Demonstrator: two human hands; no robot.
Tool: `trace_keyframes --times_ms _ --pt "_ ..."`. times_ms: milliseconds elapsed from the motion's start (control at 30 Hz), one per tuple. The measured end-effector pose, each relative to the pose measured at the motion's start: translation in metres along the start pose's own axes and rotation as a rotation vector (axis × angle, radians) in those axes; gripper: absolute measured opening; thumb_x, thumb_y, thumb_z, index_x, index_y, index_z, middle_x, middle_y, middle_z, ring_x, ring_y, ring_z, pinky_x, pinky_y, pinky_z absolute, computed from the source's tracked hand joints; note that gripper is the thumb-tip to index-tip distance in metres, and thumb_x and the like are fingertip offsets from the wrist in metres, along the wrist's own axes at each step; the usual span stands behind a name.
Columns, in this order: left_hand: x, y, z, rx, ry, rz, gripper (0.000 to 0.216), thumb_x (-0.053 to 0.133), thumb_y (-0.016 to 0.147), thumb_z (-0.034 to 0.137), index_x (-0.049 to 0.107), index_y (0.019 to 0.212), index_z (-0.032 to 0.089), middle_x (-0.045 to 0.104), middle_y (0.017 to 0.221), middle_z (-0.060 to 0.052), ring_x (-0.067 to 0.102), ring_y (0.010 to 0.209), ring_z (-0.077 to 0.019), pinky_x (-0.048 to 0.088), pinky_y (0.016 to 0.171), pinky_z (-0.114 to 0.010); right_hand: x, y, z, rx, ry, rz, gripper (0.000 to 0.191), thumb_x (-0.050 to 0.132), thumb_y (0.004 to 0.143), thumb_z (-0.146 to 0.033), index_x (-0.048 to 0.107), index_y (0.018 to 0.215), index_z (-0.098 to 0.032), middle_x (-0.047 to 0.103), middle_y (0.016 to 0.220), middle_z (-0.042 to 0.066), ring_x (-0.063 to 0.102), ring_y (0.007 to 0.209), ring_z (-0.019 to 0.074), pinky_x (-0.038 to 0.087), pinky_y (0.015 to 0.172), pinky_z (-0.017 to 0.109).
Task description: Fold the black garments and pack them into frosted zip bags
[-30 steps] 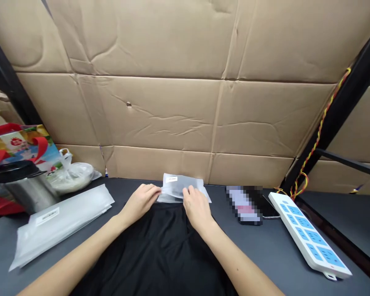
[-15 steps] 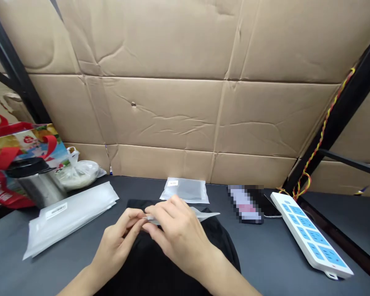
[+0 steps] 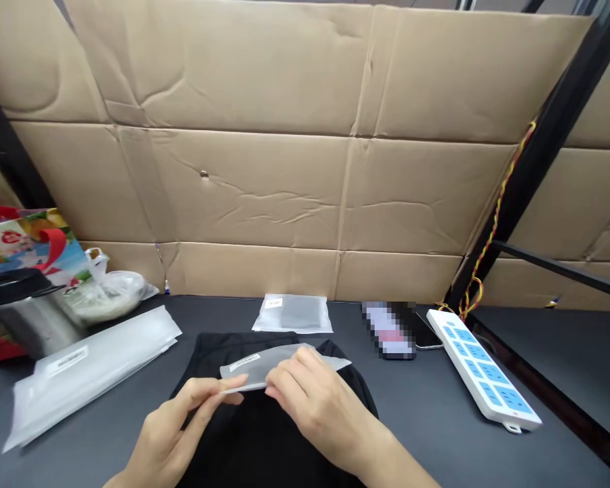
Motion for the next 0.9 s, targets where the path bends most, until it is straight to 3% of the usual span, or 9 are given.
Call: trace_keyframes --times_ms 233,700,900 --pt "0.001 -0.001 -0.007 -0.001 0.029 0.033 0.027 0.045 0.095 0.019 0.055 0.118 0.029 0.073 0.094 0.003 0.071 0.086 -0.0155 0.055 0.077 -0.020 -0.008 -0.018 0.021 0.015 -0.105 -0.054 0.014 0.043 0.095 -0.011 0.055 0.098 -0.017 0.062 0.087 0.005 0.053 0.078 0.0181 0.043 0.069 0.035" --pt "-0.005 -0.004 -0.025 -0.080 0.005 0.138 0.021 0.045 0.096 0.027 0.058 0.112 0.024 0.074 0.092 -0.001 0.071 0.076 -0.0158 0.057 0.070 -0.023 -0.033 -0.050 0.064 0.128 -0.183 0.000 0.015 0.041 0.096 -0.012 0.055 0.096 -0.018 0.062 0.085 0.005 0.056 0.076 0.0187 0.045 0.069 0.035" --pt "-0.002 -0.003 -0.021 -0.031 -0.013 0.136 0.022 0.048 0.095 0.024 0.058 0.115 0.026 0.073 0.087 0.001 0.071 0.069 -0.0148 0.057 0.066 -0.022 -0.034 -0.040 0.048 0.121 -0.150 0.100 0.017 0.055 0.091 -0.020 0.055 0.108 -0.019 0.065 0.097 0.007 0.058 0.087 0.0201 0.048 0.077 0.036"
Point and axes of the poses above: each hand's wrist, its own y-axis towards the middle knuckle, its own x-axis out of the palm, z = x × y, the point moved 7 cm from there along y, towards the middle knuckle
